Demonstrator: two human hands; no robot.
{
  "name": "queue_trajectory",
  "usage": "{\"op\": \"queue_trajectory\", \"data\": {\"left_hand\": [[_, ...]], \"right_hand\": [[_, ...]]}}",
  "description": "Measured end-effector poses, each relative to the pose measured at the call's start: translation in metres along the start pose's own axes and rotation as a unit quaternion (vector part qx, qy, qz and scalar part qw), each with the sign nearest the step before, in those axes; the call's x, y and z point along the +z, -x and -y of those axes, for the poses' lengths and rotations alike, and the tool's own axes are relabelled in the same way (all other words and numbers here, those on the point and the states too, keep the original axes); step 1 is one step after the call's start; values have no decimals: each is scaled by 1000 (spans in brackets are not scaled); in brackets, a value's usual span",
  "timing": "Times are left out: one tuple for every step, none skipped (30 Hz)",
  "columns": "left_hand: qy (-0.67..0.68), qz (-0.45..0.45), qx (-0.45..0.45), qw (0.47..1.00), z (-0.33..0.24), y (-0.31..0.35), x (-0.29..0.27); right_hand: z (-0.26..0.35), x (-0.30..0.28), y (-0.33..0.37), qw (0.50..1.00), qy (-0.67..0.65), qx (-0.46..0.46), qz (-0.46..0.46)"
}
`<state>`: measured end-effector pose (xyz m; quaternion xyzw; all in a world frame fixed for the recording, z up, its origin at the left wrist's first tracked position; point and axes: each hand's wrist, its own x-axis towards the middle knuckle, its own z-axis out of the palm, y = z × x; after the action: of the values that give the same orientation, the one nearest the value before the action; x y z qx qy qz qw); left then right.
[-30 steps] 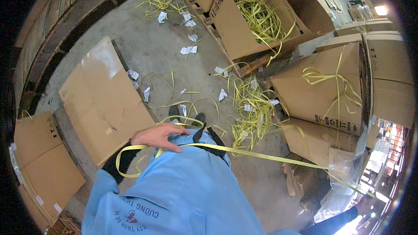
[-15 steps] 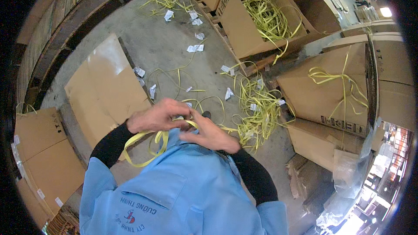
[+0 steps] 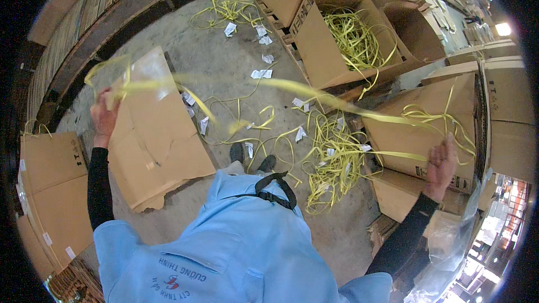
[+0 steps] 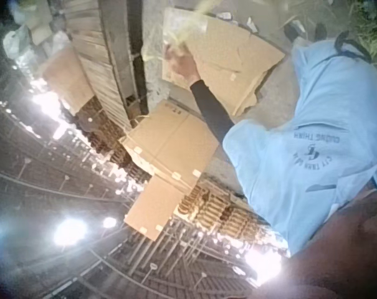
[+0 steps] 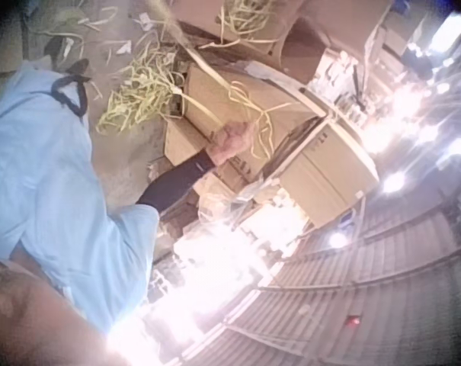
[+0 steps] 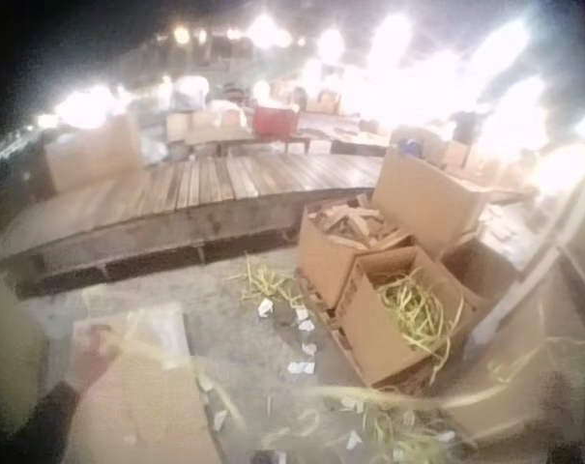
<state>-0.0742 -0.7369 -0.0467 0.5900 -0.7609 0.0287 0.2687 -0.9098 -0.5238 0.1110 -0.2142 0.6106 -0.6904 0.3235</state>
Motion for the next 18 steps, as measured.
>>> {"op": "queue_trajectory", "data": {"left_hand": [[-11,-20,-102,995,21,6,3],[-22,-40,-202,978,44,12,8],[-78,10,-207,975,66,20,16],[-134,59,-211,966,86,31,28],[-189,107,-216,952,105,42,41],[-192,101,-224,950,122,55,51],[-197,96,-232,948,137,69,59],[-194,114,-249,942,150,79,63],[-195,131,-258,937,160,84,64],[-188,169,-277,927,165,88,64],[-195,208,-321,903,166,89,61],[-210,258,-279,901,161,87,59],[-237,309,-263,883,150,83,57],[-260,353,-255,862,136,76,55],[-258,296,-202,897,117,70,56],[-254,232,-154,926,95,65,58],[-243,252,-129,928,75,52,65],[-236,255,-88,933,56,36,73]], "right_hand": [[9,-23,-10,999,-6,-21,-30],[17,-45,-18,999,-22,-38,-21],[24,-64,-23,997,-43,-56,-29],[29,-80,-24,998,-45,-52,7],[37,-91,-24,997,-53,-49,27],[46,-97,-27,997,-66,-33,9],[56,-101,-28,997,-37,-66,-21],[74,-104,-26,992,-13,-83,-95],[92,-106,-22,981,-3,-117,-155],[112,-108,-19,959,21,-161,-231],[129,-111,-16,943,-6,-219,-251],[144,-113,-13,930,25,-216,-297],[160,-115,-12,930,19,-211,-301],[168,-116,-11,925,31,-225,-305],[175,-116,-8,948,44,-203,-242],[173,-113,-8,959,73,-195,-194],[171,-108,-5,963,97,-180,-176],[162,-98,-6,953,120,-168,-222]]}}
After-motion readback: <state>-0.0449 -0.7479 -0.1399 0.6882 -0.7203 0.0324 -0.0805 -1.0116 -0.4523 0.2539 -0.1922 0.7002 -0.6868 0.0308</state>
